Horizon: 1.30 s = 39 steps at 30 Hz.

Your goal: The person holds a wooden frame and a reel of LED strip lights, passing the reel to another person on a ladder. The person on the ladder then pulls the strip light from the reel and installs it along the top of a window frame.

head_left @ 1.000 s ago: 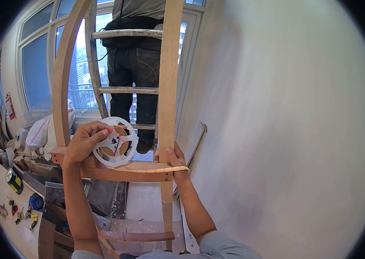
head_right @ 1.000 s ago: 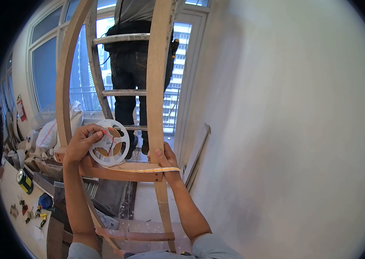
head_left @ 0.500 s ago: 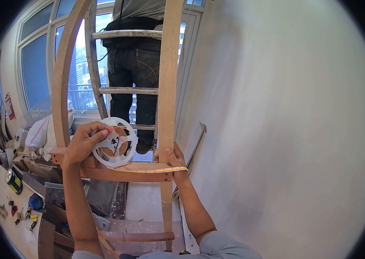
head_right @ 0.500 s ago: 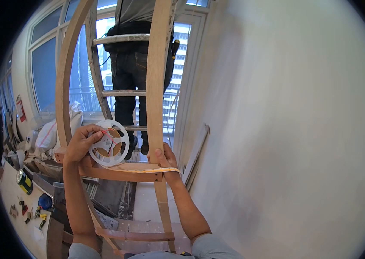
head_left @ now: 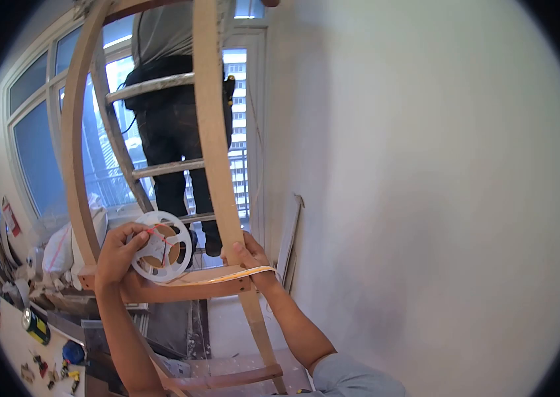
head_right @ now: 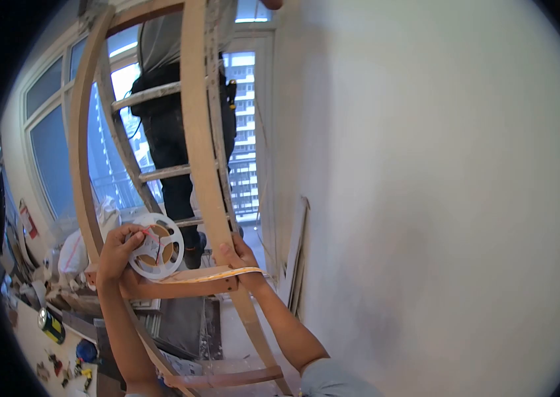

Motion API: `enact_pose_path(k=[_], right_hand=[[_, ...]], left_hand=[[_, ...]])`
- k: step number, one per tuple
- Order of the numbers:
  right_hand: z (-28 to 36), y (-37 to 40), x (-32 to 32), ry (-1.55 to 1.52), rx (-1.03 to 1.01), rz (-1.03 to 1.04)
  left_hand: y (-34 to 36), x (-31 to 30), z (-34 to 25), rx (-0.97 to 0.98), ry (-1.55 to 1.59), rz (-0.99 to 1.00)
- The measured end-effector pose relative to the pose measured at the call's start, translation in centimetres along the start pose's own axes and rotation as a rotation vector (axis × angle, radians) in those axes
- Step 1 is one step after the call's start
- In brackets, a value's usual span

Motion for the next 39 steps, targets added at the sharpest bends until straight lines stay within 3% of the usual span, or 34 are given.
enact_pose_path(k=[3,11,17,39], right_hand=[[-0.1,-0.3,0.0,0.055,-0.062,-0.025],[0.7,0.0,0.1,0.101,-0.004,-0.016],[0.1,-0.5,0.0,0.179,-0.127,-0.011],[0.2,-0.4,0.1,0.120,-0.073,-0.003]], left_hand=[[0.0,0.0,0.0,0.009,0.000,0.008],[-0.2,-0.2,0.3,0.026,-0.021,0.017],[-0.3,-0.3,0.3,0.028,-0.033,0.017],[-0.1,0.1,0.1,0.043,-0.001,0.039]])
Point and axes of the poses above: each hand's wrist, its own y-axis away from the middle knuckle, its own x-axis out of the palm, z = x × y, the point moved 2 cm from there along -y, towards the middle knuckle, and after that the axes turned 11 degrees about y, right-handed, at the moved point
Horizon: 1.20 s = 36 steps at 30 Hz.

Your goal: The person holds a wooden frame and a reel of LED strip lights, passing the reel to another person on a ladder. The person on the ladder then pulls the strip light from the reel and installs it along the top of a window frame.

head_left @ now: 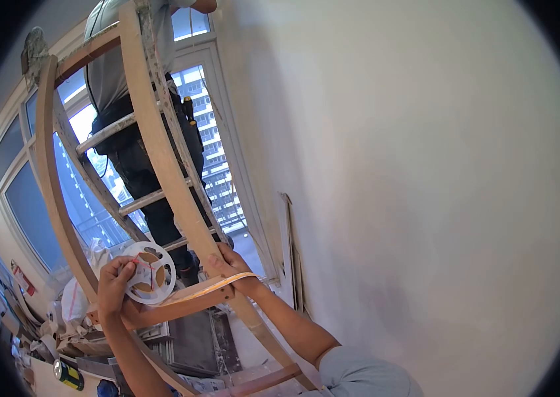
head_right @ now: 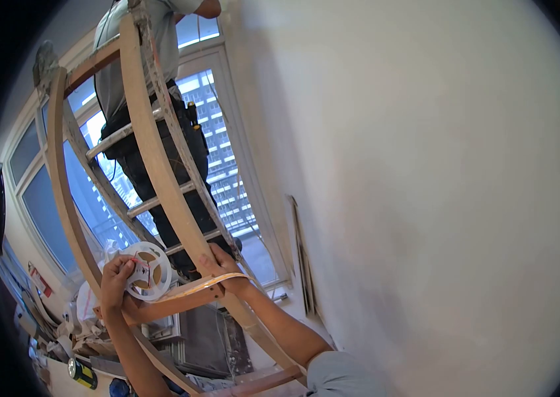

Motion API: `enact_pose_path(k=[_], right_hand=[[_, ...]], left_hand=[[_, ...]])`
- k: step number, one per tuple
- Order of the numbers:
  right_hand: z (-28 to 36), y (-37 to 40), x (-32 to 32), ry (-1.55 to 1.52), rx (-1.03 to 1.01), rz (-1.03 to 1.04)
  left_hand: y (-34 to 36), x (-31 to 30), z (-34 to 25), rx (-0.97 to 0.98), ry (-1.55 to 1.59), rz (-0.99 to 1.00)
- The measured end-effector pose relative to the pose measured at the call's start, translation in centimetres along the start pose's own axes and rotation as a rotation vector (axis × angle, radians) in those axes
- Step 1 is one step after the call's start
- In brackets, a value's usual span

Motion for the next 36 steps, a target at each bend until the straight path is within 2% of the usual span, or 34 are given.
enact_pose_path(k=[15,36], right_hand=[[1.2,0.4,0.0,-0.032,0.068,-0.004],[0.7,0.2,-0.1,0.011,0.032,0.011]], left_hand=[[-0.2,-0.4,0.3,-0.005,-0.006,0.013],[0.0,-0.3,0.1,-0.038,0.046,0.004]])
Point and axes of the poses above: each hand's wrist, its own y-axis away from the middle knuckle, its own x-axis out of the palm, z = x × y, the point moved 2 cm from there along -y, towards the middle knuckle, and after that the axes turned 11 degrees about y, right-handed, at the moved point
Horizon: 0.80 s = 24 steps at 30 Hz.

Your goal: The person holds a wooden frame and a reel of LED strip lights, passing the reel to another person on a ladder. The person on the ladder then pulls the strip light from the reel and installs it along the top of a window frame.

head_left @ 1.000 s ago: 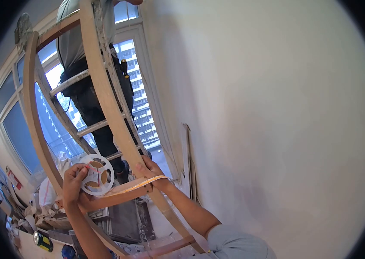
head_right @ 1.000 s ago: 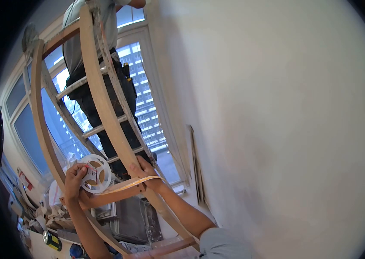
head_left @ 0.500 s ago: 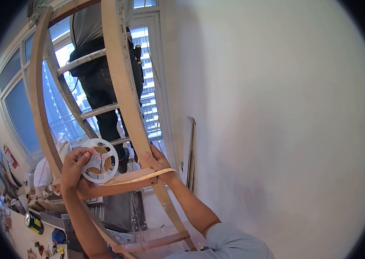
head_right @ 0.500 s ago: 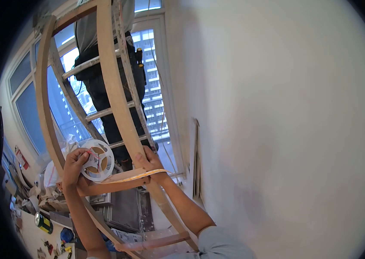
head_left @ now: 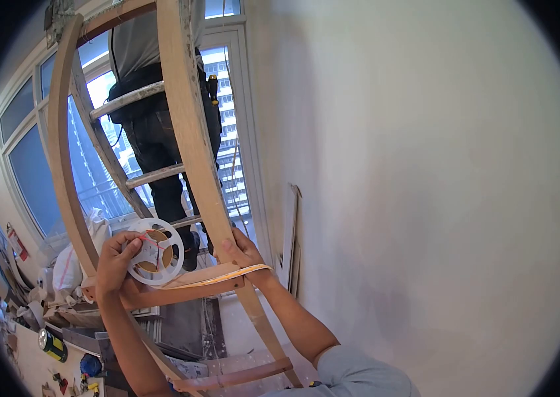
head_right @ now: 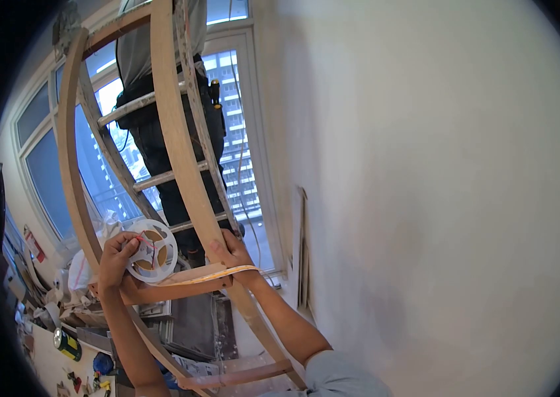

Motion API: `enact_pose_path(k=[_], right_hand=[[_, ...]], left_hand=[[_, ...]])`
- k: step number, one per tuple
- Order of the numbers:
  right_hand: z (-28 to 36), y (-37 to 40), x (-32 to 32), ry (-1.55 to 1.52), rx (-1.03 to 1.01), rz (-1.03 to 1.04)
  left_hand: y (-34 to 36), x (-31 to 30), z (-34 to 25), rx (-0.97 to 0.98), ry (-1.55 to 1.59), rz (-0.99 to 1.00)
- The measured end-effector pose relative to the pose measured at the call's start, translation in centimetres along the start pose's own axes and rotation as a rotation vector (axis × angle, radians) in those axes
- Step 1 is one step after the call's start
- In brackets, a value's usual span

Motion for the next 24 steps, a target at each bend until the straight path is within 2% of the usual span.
enact_pose_path(k=[11,24], right_hand=[[0.32,0.01,-0.02,-0.033,-0.004,-0.014],[-0.21,0.01,0.08,-0.038,0.013,-0.030]], left_hand=[[0.12,0.38,-0.43,0.038,-0.035,0.018],[-0.12,-0.16,0.43,-0.009,-0.014,-0.004]])
Point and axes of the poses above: each hand's wrist, its own y-axis away from the middle knuckle, its own x-axis out of the palm, z = x × y, the point moved 2 cm from there along -y, towards the middle knuckle, and after that the axes turned 11 degrees about y, right-handed, at the moved point
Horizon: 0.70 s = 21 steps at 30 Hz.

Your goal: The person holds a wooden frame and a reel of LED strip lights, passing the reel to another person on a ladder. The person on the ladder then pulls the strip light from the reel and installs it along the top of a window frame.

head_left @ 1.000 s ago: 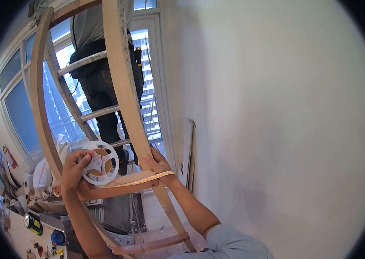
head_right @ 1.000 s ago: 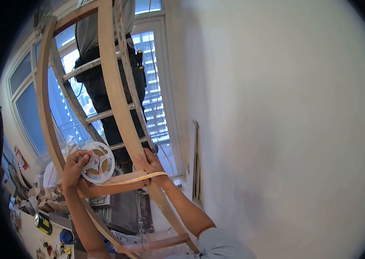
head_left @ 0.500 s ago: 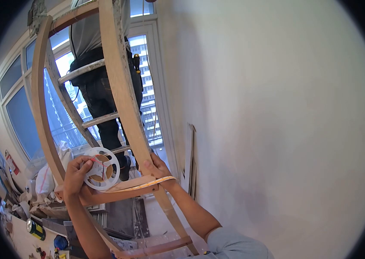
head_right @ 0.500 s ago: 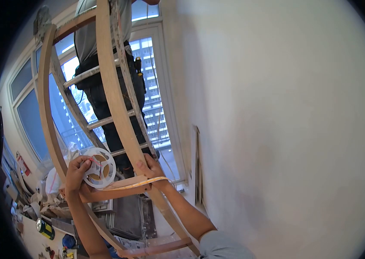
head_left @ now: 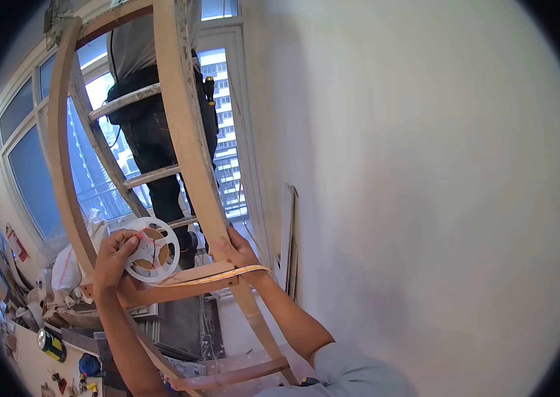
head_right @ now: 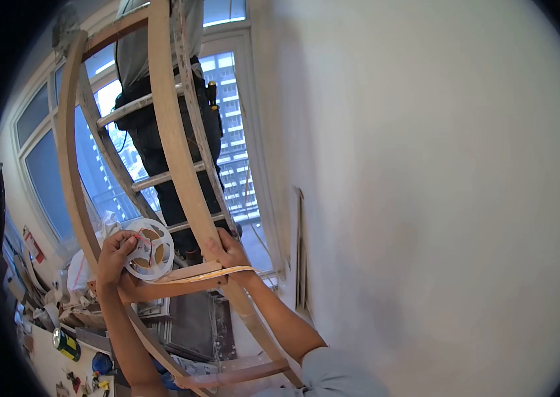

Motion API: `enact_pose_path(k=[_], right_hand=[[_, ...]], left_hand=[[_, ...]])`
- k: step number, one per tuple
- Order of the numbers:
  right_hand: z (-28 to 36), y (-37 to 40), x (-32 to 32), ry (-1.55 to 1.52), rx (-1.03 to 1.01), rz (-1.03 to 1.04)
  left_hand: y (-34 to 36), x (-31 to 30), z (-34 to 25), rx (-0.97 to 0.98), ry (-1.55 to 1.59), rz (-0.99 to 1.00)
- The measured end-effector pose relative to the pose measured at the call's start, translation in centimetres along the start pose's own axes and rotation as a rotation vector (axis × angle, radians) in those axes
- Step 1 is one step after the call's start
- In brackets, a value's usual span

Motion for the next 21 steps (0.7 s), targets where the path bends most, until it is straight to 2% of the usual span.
enact_pose_path(k=[5,9,21], right_hand=[[0.1,0.0,0.0,0.027,-0.038,0.018],[0.6,0.1,0.0,0.010,-0.055,0.012],[0.7,0.1,-0.2,0.028,-0.072,0.009]], left_hand=[[0.1,0.5,-0.8,-0.072,0.014,-0.019],[-0.1,0.2,-0.4,-0.011,-0.028,-0.012],[0.0,0.6,-0.6,-0.009,-0.032,-0.026]])
Point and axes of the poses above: each hand's wrist, its own y-axis away from the middle knuckle, its own x-axis out of the palm, z = x × y, the point moved 2 cm from there along -y, towards the middle knuckle, and after that the axes turned 11 degrees about y, right-handed, at the moved point
